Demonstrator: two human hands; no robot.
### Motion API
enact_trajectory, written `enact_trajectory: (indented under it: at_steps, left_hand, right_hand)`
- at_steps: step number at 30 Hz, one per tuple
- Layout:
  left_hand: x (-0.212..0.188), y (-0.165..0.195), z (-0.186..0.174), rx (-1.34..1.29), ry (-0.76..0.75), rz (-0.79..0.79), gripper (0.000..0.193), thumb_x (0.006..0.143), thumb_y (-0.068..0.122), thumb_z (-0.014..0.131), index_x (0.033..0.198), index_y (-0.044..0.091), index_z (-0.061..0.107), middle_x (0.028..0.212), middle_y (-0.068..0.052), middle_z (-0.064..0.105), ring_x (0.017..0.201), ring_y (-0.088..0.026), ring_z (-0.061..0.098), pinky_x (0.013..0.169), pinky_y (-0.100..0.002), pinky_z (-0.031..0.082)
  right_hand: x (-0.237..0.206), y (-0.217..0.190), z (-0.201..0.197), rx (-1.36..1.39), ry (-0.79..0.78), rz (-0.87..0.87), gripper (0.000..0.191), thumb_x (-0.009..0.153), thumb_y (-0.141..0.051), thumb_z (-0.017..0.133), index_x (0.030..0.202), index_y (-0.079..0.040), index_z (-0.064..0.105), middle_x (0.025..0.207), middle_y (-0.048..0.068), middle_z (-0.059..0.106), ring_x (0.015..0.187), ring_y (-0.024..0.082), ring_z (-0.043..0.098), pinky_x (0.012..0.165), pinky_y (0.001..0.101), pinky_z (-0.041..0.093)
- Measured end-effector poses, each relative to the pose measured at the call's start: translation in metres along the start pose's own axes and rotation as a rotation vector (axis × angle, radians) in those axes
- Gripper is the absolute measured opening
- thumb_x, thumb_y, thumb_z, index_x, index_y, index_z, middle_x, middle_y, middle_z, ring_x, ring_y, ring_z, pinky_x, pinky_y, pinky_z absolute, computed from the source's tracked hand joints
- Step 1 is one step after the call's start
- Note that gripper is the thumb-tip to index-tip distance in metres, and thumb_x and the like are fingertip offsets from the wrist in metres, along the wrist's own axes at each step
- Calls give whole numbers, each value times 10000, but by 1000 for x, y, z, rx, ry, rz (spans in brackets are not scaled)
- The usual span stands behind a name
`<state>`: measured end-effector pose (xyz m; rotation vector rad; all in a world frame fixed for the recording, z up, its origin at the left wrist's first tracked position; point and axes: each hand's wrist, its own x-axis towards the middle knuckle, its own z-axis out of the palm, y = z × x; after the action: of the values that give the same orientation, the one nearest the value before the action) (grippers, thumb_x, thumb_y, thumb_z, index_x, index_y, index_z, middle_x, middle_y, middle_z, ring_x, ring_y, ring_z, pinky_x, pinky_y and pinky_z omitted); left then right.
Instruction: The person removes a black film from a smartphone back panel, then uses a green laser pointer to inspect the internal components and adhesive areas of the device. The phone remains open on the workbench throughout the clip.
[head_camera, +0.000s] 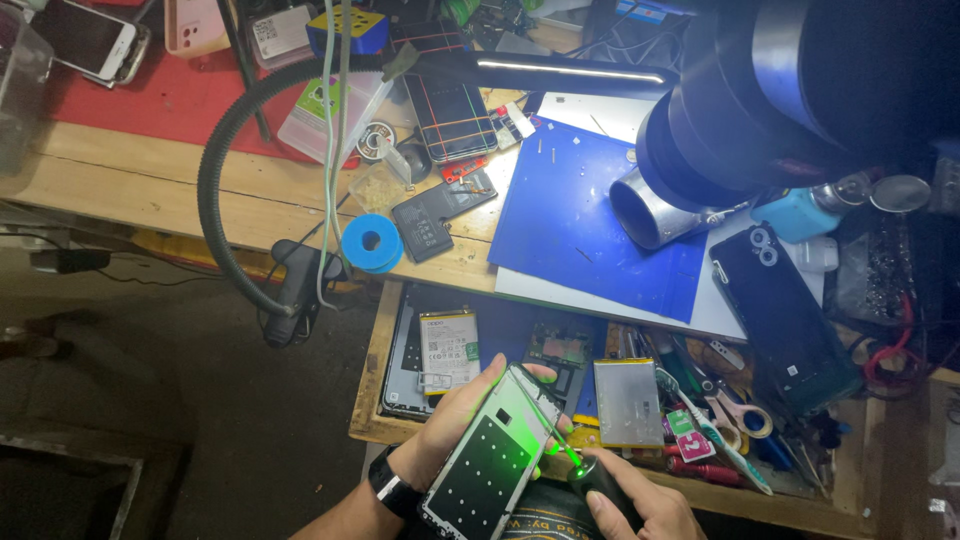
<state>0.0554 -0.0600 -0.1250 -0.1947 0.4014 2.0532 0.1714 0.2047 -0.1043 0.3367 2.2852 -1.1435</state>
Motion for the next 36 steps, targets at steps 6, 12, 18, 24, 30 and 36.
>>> enact_trajectory:
  at_steps: [6,12,18,24,30,36]
  left_hand:
    - [1,-1,-2,12,3,6,656,1112,527,255,1526,37,392,1223,-297,660,999,-308,723,787,-431,650]
    - [1,-1,-1,3,10,15,651,1120,518,258,1526,27,395,1230,-317,658,998,-322,725,784,-423,649]
    - [0,0,2,-20,18,5,642,1115,515,252,1512,31,394,1213,-317,658,984,-326,729,762,-429,653]
    - [2,0,-1,-8,3,10,644,1118,514,243,1513,26,389,1214,-322,656,981,-329,726,760,-432,655]
    - [3,-1,-3,-12,-5,7,643,1120,510,242,1516,22,382,1221,-329,654,985,-336,728,760,-433,655]
    - [2,1,0,-19,0,-5,649,1115,517,244,1520,28,379,1226,-326,648,986,-331,732,759,-430,657]
  right_hand:
    - [0,3,1,4,-5,15,615,846,-364,689,1430,-182,630,1125,151,768,1114,238,736,1023,364,538]
    - [1,7,2,0,1,-43,608,859,-362,685,1427,-152,626,1150,166,790,1131,252,722,1023,372,530]
    - [0,7,1,14,-13,-23,605,864,-352,675,1431,-148,618,1151,165,754,1140,250,720,1031,370,533]
    - [0,3,0,-1,-22,-13,610,855,-337,684,1437,-169,615,1158,155,771,1142,243,717,1033,368,525]
    - [-2,-1,0,15,-3,-14,596,851,-312,694,1427,-172,627,1137,153,763,1126,246,728,1026,373,535]
    - [-1,-3,-1,-11,-11,-42,589,862,-308,682,1428,-160,615,1146,167,806,1120,245,728,1008,372,548]
